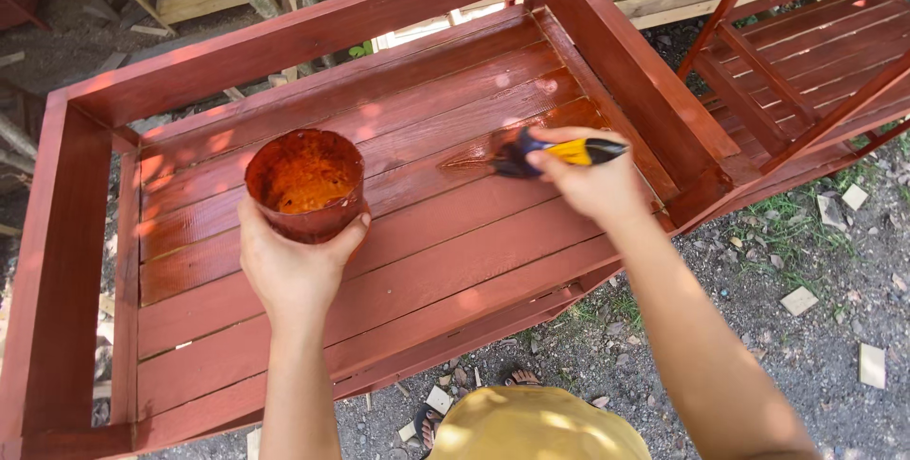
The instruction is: The person applies reddish-brown paint to a wooden table using a brush. They repeatedly dip the brush into a container of paint and spread it across the tabletop and frame, working section by section.
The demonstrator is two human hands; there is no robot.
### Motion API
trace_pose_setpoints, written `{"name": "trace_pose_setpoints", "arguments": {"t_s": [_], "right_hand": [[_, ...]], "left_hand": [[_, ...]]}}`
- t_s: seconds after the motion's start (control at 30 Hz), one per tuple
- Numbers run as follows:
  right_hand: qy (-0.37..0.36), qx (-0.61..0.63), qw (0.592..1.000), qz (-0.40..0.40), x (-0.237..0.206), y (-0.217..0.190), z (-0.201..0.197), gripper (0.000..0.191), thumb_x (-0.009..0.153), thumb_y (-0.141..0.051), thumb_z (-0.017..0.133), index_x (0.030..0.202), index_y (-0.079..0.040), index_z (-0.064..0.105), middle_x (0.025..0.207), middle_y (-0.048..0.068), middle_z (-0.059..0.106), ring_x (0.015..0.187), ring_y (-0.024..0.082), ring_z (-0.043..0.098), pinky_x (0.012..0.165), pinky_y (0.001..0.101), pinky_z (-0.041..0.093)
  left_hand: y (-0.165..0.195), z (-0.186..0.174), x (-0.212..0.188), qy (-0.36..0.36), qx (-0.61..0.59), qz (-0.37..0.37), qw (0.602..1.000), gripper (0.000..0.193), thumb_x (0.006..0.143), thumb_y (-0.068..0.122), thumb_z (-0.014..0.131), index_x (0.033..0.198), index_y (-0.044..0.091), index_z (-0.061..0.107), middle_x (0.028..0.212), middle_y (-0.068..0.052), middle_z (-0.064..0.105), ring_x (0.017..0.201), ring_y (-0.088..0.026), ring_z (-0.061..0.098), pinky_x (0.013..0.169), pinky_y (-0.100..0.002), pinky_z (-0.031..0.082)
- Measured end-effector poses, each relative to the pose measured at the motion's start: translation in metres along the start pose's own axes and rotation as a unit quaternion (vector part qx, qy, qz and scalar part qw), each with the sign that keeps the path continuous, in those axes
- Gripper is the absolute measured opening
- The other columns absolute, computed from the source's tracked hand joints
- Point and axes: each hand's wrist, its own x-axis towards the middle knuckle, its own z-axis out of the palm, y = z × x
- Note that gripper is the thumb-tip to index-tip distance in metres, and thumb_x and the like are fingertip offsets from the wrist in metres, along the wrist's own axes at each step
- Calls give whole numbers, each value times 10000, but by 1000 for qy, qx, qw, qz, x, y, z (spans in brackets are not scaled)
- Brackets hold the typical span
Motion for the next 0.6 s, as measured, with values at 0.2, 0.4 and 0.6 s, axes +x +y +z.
{"name": "trace_pose_setpoints", "arguments": {"t_s": [0.2,0.4,0.6], "right_hand": [[-61,-93,992,58,24,-35,-41,331,811,-63,833,1132,-135,800,932,66,776,687,113,690,551,258,565],[-248,-146,950,-124,48,-60,9,366,767,-76,886,1116,-152,806,976,47,776,842,122,675,658,322,516],[-270,-330,905,13,95,-84,-44,381,721,-171,878,1092,-247,828,910,29,803,695,183,690,643,332,572]], "left_hand": [[3,2,-4,-4,-12,49,999,895,576,227,997,1322,3,555,1232,-166,692,1152,-301,689,997,-409,547],[7,6,-6,-37,-45,8,998,935,552,212,992,1346,9,543,1256,-154,692,1183,-286,683,1014,-404,545],[9,7,-4,-32,-64,14,997,946,559,221,990,1359,7,532,1266,-153,691,1188,-278,687,1022,-395,547]]}}
